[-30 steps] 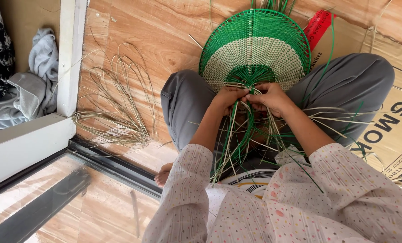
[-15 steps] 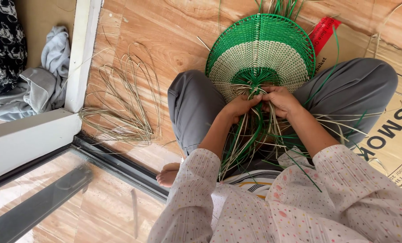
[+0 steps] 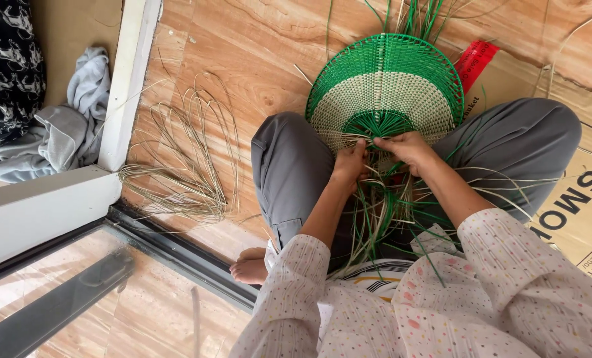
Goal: A person sits on the floor and weaves a decorative fan using green and natural fibers.
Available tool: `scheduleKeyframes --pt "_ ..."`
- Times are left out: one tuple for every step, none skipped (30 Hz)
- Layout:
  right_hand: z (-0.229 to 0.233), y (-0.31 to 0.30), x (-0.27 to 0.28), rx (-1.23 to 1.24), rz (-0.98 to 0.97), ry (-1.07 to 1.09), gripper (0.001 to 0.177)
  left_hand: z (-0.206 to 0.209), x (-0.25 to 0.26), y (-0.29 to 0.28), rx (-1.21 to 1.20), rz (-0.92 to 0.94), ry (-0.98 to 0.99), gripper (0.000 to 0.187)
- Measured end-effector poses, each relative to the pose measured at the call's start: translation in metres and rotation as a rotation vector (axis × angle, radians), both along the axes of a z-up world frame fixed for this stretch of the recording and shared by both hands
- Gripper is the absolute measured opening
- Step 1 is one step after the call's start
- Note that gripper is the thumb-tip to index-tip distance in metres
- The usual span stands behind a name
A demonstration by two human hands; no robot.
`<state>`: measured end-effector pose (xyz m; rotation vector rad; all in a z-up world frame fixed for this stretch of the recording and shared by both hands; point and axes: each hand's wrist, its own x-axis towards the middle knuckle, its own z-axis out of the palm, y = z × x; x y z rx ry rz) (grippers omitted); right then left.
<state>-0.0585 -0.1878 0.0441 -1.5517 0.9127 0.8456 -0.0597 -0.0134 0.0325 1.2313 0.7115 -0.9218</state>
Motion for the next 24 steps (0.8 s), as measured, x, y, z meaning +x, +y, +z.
scheduleKeyframes --pt "0.002 -0.001 0.002 -0.002 -0.019 -0.013 0.075 -0.017 0.001 0.003 0.115 -0.140 -0.108 0.043" --pt "0.004 0.001 0.003 0.000 -0.037 -0.026 0.069 -0.034 0.001 0.009 0.234 -0.279 -0.214 0.043" --pt "0.010 0.002 -0.001 0.003 -0.033 -0.027 0.069 -0.023 0.001 0.010 0.237 -0.276 -0.215 0.043" --pt "0.016 0.002 0.000 0.006 -0.011 -0.028 0.067 -0.013 0.005 0.009 0.345 -0.423 -0.364 0.039" --pt "0.022 0.001 0.001 0.008 0.012 -0.029 0.065 -0.002 0.010 0.007 0.454 -0.568 -0.512 0.036" --pt "0.018 0.001 0.002 0.005 0.012 -0.030 0.065 0.016 0.011 0.004 0.451 -0.567 -0.513 0.036" --pt "0.012 0.001 0.003 -0.020 0.031 -0.025 0.066 0.034 0.011 0.000 0.601 -0.771 -0.619 0.029" --pt "0.007 0.001 0.000 -0.043 0.048 -0.015 0.066 0.053 0.009 -0.002 0.750 -0.981 -0.719 0.022" --pt "0.005 0.002 -0.002 -0.044 0.046 -0.011 0.066 0.048 0.003 -0.001 0.746 -0.983 -0.715 0.022" --pt "0.004 0.002 -0.002 -0.043 0.032 -0.017 0.061 0.043 -0.002 0.000 0.756 -1.051 -0.729 0.020" --pt "0.003 0.002 -0.001 -0.042 0.018 -0.023 0.057 0.038 -0.006 0.000 0.766 -1.120 -0.743 0.017" --pt "0.009 0.002 -0.001 -0.040 0.018 -0.022 0.057 0.038 0.000 0.007 0.766 -1.122 -0.741 0.017" --pt "0.015 0.002 -0.001 -0.015 -0.011 -0.030 0.057 0.037 0.006 0.015 0.509 -1.093 -0.574 0.026" --pt "0.021 0.002 -0.001 0.010 -0.039 -0.038 0.058 0.036 0.011 0.022 0.255 -1.049 -0.407 0.034" --pt "0.028 0.003 -0.002 0.011 -0.040 -0.038 0.058 0.044 0.022 0.024 0.256 -1.050 -0.406 0.034" --pt "0.036 0.004 0.000 0.033 -0.039 -0.010 0.063 0.051 0.035 0.026 0.228 -0.905 -0.355 0.062" --pt "0.044 0.005 0.001 0.054 -0.039 0.017 0.068 0.058 0.048 0.029 0.199 -0.759 -0.304 0.090" --pt "0.044 0.005 0.001 0.051 -0.037 0.013 0.068 0.076 0.053 0.022 0.198 -0.757 -0.309 0.090" --pt "0.045 0.005 0.001 0.070 -0.035 0.033 0.067 0.094 0.059 0.014 0.141 -0.781 -0.209 0.087" --pt "0.045 0.003 0.004 0.087 -0.036 0.048 0.067 0.112 0.067 0.006 0.083 -0.809 -0.113 0.089" --pt "0.031 -0.001 0.004 0.082 -0.040 0.041 0.067 0.078 0.061 0.003 0.081 -0.811 -0.122 0.089" --pt "0.017 -0.003 0.000 0.088 -0.020 0.030 0.063 0.043 0.052 0.001 -0.113 -0.549 0.045 0.058" --pt "0.003 -0.005 -0.004 0.093 -0.001 0.020 0.059 0.009 0.043 0.000 -0.300 -0.281 0.210 0.030" --pt "0.018 -0.008 0.001 0.095 -0.006 0.022 0.059 0.007 0.044 0.001 -0.298 -0.285 0.213 0.030"
